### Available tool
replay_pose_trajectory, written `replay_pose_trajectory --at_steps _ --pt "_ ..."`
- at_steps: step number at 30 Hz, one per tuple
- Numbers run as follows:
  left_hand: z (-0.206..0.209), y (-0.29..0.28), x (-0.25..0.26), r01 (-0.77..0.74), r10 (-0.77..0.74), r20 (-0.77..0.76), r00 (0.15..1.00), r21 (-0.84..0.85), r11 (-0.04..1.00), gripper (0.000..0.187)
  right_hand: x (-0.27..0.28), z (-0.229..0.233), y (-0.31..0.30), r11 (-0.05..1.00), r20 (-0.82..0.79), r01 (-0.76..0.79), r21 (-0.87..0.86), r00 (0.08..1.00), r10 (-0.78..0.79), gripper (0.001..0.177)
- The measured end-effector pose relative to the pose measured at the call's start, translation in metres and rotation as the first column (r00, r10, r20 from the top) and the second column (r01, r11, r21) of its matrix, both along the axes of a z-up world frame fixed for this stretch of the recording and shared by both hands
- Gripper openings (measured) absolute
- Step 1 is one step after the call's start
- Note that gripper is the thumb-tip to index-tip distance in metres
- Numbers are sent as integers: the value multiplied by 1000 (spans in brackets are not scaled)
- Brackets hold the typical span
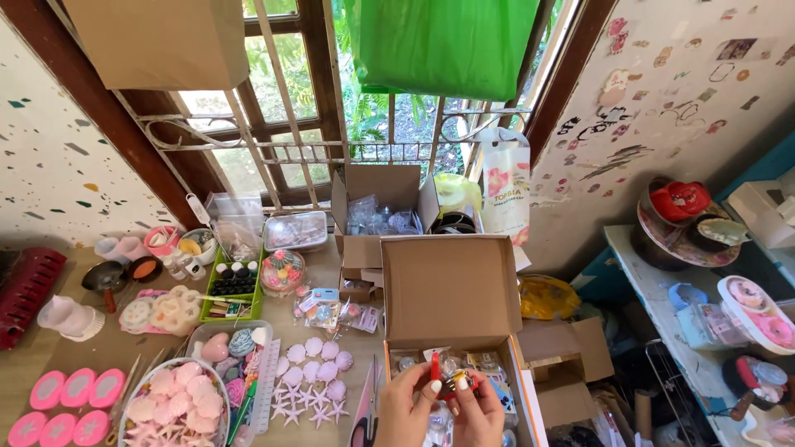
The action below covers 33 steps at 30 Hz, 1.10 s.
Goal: Sorting and organizing small decorative supplies and stickers into a box at a workspace.
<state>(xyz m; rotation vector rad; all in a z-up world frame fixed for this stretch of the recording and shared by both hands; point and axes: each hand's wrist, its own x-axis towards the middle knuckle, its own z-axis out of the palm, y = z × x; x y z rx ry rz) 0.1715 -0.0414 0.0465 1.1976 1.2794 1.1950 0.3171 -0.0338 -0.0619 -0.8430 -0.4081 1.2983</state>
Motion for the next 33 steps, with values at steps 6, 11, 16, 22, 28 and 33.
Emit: replay_pose_trajectory --at_steps 6,11,16,22,28,33 --pt "-21 15 10 -132 162 527 834 -94 987 33 -16 -25 0 974 16 141 178 989 -146 25" --pt "15 34 3 -65 149 783 603 -138 988 35 -28 -61 -13 951 288 116 286 936 -201 29" --pt "36 49 -22 102 51 893 447 -108 989 35 26 -68 -1 996 522 -85 -3 849 74 49" --pt "54 55 -38 265 48 890 453 -186 946 37 61 -26 13 826 -218 -385 -413 922 320 43" --pt "3 72 -42 259 140 856 498 -301 918 38 64 -38 26 911 402 -185 -368 852 335 35" --pt "-60 78 -51 234 305 823 480 -455 859 38 113 -231 22 788 110 -145 -599 959 260 23"
